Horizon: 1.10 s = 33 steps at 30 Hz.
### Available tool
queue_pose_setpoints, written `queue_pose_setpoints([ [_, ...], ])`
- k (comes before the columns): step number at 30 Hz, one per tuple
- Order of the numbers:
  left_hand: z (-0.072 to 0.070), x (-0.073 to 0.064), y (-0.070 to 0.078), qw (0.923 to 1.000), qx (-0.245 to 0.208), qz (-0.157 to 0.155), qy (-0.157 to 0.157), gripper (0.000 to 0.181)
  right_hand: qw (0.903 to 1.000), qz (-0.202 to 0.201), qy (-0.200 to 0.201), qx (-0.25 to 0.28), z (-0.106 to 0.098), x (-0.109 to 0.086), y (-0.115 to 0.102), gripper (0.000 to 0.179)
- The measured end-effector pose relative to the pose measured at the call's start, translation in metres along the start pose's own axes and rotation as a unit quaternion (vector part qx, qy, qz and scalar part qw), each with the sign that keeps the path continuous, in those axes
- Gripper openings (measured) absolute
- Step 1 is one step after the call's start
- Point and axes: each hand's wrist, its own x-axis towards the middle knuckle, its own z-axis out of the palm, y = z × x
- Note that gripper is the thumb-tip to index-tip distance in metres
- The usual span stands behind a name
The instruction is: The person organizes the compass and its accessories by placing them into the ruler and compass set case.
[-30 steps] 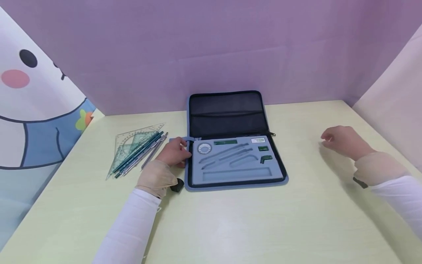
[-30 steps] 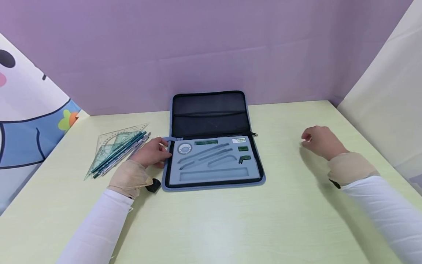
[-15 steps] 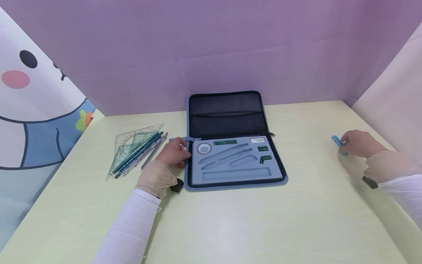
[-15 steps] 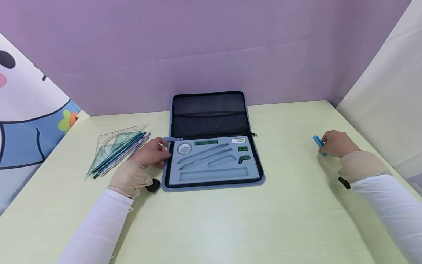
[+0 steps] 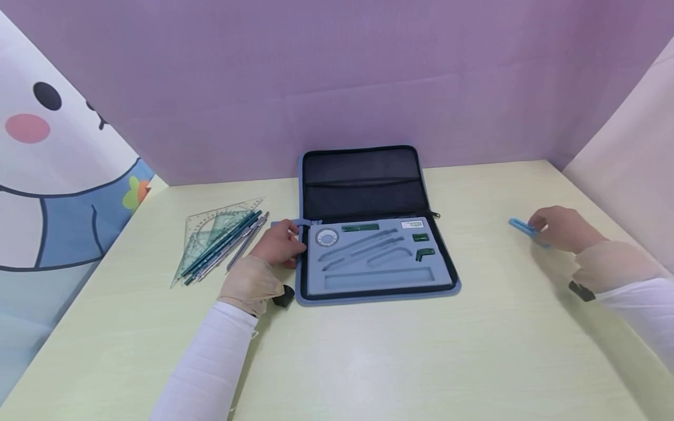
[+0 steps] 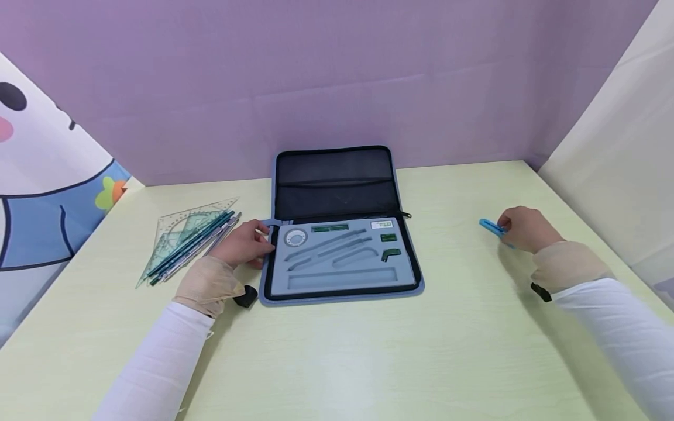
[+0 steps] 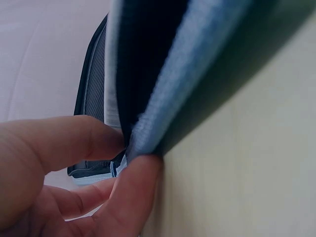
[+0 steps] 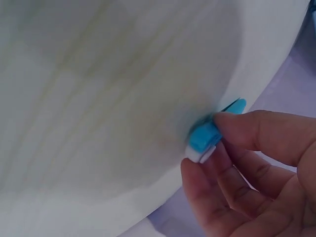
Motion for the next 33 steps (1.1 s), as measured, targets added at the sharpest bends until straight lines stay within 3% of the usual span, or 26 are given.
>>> queue_pose_setpoints([
  [8, 0.000, -0.001, 0.001, 1.0000, -0.005, 0.000, 0.002, 0.037, 0.9977, -0.054, 0.040, -0.007, 0.007, 0.007, -0.020, 0.022],
  [20, 0.002, 0.001, 0.002, 0.9999, -0.007, -0.006, 0.006, 0.038, 0.9948, -0.092, 0.042, 0.016, 0.016, 0.009, -0.068, 0.027],
  [33, 0.000, -0.001, 0.001, 1.0000, 0.000, -0.003, 0.006, 0.038, 0.9800, -0.186, 0.058, 0.042, 0.026, 0.008, -0.119, 0.025],
])
